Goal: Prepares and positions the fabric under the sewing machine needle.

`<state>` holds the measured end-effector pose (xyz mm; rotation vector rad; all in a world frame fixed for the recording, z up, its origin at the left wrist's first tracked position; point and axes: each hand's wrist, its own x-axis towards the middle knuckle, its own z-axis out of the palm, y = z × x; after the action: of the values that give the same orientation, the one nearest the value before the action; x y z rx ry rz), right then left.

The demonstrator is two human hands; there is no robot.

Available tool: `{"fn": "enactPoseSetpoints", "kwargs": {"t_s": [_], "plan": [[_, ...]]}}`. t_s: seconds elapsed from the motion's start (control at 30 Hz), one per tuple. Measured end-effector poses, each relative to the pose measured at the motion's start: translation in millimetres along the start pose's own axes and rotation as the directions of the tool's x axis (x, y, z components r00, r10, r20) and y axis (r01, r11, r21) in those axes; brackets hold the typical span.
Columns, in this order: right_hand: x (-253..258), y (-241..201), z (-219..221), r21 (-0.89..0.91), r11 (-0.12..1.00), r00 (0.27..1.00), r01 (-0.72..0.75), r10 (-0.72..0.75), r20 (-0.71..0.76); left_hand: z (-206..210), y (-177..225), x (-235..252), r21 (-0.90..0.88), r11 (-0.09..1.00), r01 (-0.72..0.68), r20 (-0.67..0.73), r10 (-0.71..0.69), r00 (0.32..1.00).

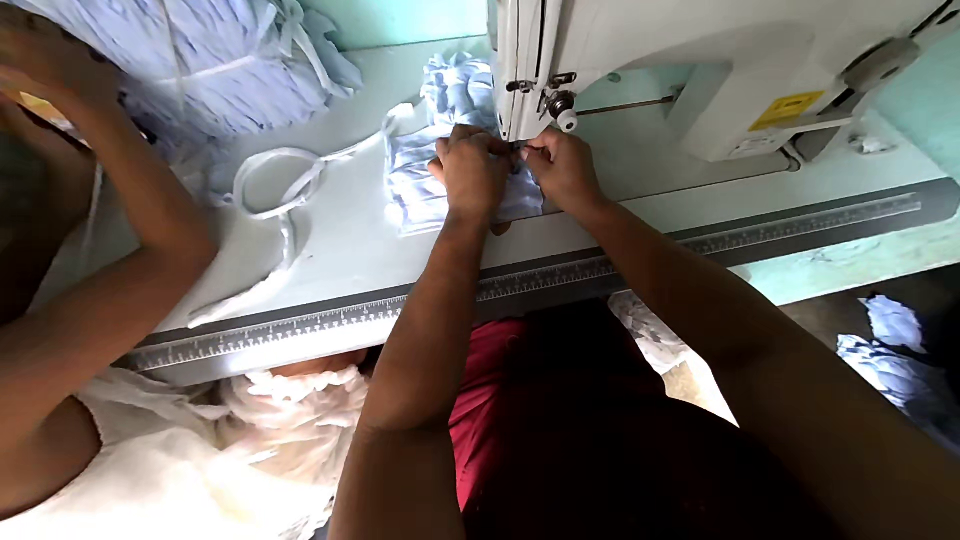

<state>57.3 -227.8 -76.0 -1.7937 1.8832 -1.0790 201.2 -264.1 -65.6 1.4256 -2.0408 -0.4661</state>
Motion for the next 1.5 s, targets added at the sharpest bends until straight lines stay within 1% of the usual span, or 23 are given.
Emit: {"fn": "enactPoseSetpoints", "kwargs": {"t_s": [0.1,0.27,0.33,0.47,0.6,0.67,0.73,0.8,0.87,0.9,0.97,1.03,1.07,1.1,1.13,1.17,1.23,1.3,1.37,1.4,1.43,1.5], "plan": [[1,1,1,0.012,1.000,1.000,0.004,-0.004,-0.012,-1,0,1,-0.012,1.000,0.008,0.034,-0.008,0.999],[0,0,-2,0.043,0.999,1.000,-0.030,0.030,0.001,-8,-5,-1,-0.111,0.994,0.017,0.061,-0.010,0.998],[-1,-1,-3,0.046,0.998,0.999,-0.039,0.039,0.005,-12,-8,-3,-0.119,0.993,0.008,0.058,-0.001,0.998],[-1,1,-2,0.065,0.998,1.000,-0.022,0.022,-0.002,-19,-19,-8,-0.176,0.984,-0.010,-0.010,0.009,1.000],[-1,3,0,0.098,0.995,1.000,-0.003,0.004,-0.011,-23,-23,-9,-0.189,0.982,0.025,0.008,-0.023,1.000],[0,5,1,0.116,0.993,1.000,-0.001,0.003,-0.018,-23,-24,-9,-0.196,0.980,0.012,0.012,-0.009,1.000],[-1,6,1,0.150,0.989,1.000,0.009,-0.004,-0.031,-22,-28,-8,-0.266,0.963,-0.044,0.013,0.049,0.999],[0,9,2,0.213,0.977,1.000,0.014,-0.009,-0.028,-19,-32,-6,-0.416,0.901,-0.122,0.002,0.135,0.991],[1,15,3,0.325,0.945,0.999,0.018,-0.007,-0.035,-15,-33,-5,-0.615,0.778,-0.130,0.022,0.181,0.983],[1,17,4,0.397,0.918,0.999,0.021,-0.005,-0.041,-15,-32,-6,-0.684,0.719,-0.125,0.032,0.201,0.979],[0,19,4,0.516,0.857,0.999,0.019,0.003,-0.043,-15,-31,-6,-0.768,0.632,-0.103,0.048,0.217,0.975],[-1,18,4,0.566,0.824,0.999,0.027,-0.004,-0.043,-14,-30,-6,-0.818,0.574,-0.047,0.087,0.204,0.975],[-1,18,4,0.573,0.819,0.999,0.035,-0.011,-0.046,-13,-30,-5,-0.826,0.563,-0.025,0.104,0.195,0.975],[-1,19,5,0.577,0.816,0.999,0.044,-0.019,-0.050,-11,-30,-5,-0.820,0.571,-0.023,0.104,0.189,0.976],[-1,19,5,0.583,0.811,0.998,0.048,-0.022,-0.051,-9,-31,-5,-0.792,0.609,-0.042,0.093,0.188,0.978],[-1,19,5,0.586,0.809,0.999,0.045,-0.020,-0.050,-8,-31,-5,-0.731,0.678,-0.075,0.072,0.185,0.980],[-2,18,4,0.589,0.808,0.999,0.027,-0.002,-0.042,-11,-30,-7,-0.550,0.825,-0.128,0.025,0.170,0.985],[-3,17,3,0.590,0.807,0.999,0.014,0.006,-0.032,-17,-27,-10,-0.378,0.917,-0.126,0.006,0.138,0.990],[-3,18,2,0.575,0.818,0.999,0.019,0.001,-0.035,-27,-23,-15,-0.203,0.973,-0.113,0.005,0.116,0.993],[-2,19,2,0.564,0.825,0.999,0.023,-0.001,-0.039,-34,-19,-18,-0.115,0.988,-0.102,0.034,0.107,0.994],[-2,21,1,0.558,0.829,0.999,0.027,-0.005,-0.040,-40,-18,-21,-0.040,0.994,-0.103,0.074,0.105,0.992],[-3,21,-1,0.546,0.837,0.999,0.034,-0.008,-0.049,-47,-17,-26,0.093,0.984,-0.152,0.135,0.139,0.981]]}}
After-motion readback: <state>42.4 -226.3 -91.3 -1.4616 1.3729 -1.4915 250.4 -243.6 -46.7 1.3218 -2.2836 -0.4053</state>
